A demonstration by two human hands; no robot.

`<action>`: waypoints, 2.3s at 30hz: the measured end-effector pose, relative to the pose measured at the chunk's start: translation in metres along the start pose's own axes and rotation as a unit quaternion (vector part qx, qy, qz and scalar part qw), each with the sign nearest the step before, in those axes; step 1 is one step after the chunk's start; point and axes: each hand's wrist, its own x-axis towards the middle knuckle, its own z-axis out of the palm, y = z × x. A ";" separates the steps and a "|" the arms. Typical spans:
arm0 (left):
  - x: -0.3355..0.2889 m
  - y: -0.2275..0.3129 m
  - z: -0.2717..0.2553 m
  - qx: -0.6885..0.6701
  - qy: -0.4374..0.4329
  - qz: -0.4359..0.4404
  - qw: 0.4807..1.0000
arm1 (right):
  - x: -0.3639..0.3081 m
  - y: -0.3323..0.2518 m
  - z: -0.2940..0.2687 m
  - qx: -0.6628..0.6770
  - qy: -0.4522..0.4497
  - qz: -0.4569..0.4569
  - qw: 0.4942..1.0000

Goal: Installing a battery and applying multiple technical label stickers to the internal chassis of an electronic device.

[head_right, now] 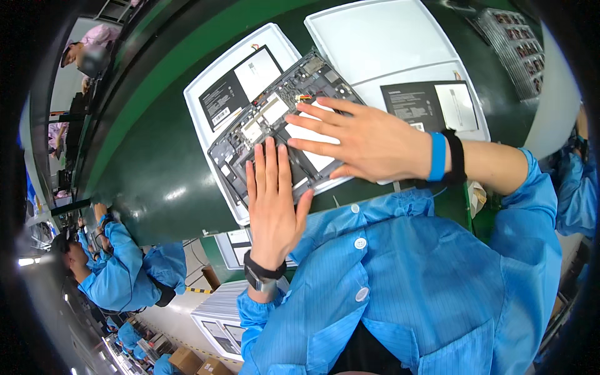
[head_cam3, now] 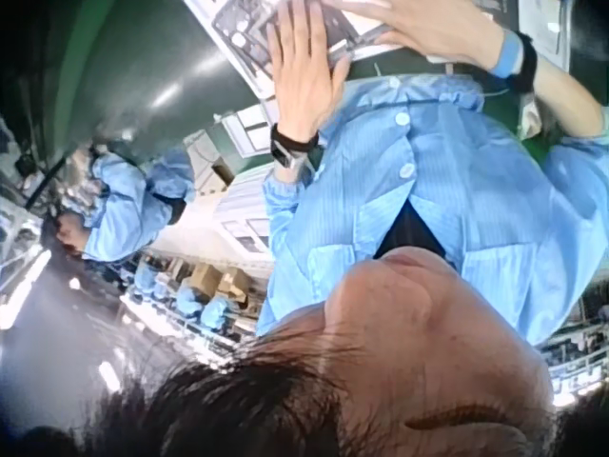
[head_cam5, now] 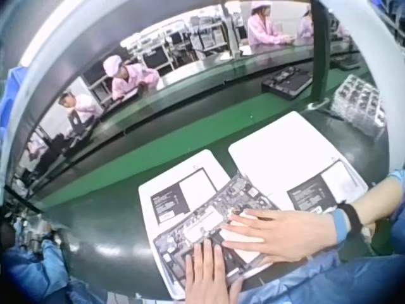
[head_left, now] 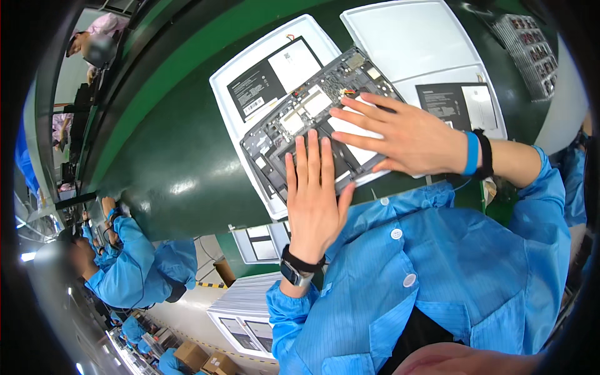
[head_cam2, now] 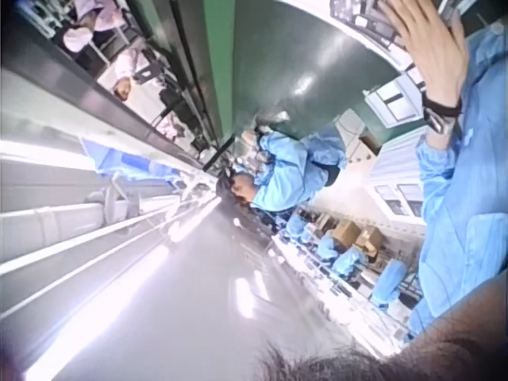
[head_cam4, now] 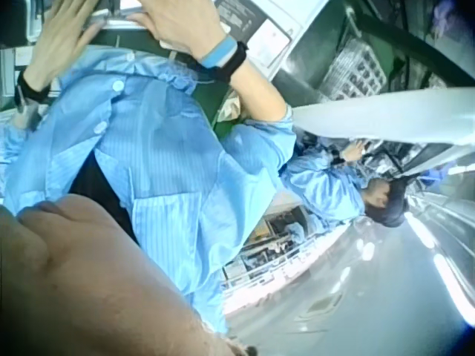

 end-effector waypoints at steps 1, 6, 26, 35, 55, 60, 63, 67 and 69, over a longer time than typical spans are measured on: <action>-0.003 -0.001 0.001 0.008 0.009 0.007 1.000 | -0.001 -0.002 -0.001 -0.015 0.005 -0.005 1.000; -0.029 -0.007 0.002 0.016 0.081 -0.020 0.996 | -0.009 0.000 0.003 -0.060 0.044 -0.019 0.997; -0.041 -0.040 0.010 -0.161 0.247 -0.189 0.937 | -0.062 0.001 -0.005 0.198 0.238 0.219 0.926; 0.016 -0.047 -0.065 -0.602 0.301 -0.184 0.716 | -0.057 0.018 -0.026 0.319 0.304 0.128 0.889; 0.312 -0.329 -0.077 0.003 0.265 -0.114 0.957 | -0.186 0.034 -0.050 0.097 0.227 0.433 0.867; 0.280 -0.031 -0.065 -0.217 0.063 0.109 0.968 | -0.200 0.040 -0.044 0.102 0.200 0.463 0.858; 0.223 0.092 -0.046 -0.248 -0.084 0.204 0.943 | -0.203 0.040 -0.043 0.109 0.204 0.442 0.867; 0.193 0.153 -0.005 -0.108 -0.099 0.295 0.944 | -0.201 0.044 -0.038 0.140 0.277 0.416 0.855; 0.198 0.158 0.007 -0.083 -0.108 0.298 0.945 | -0.207 0.042 -0.036 0.175 0.308 0.453 0.818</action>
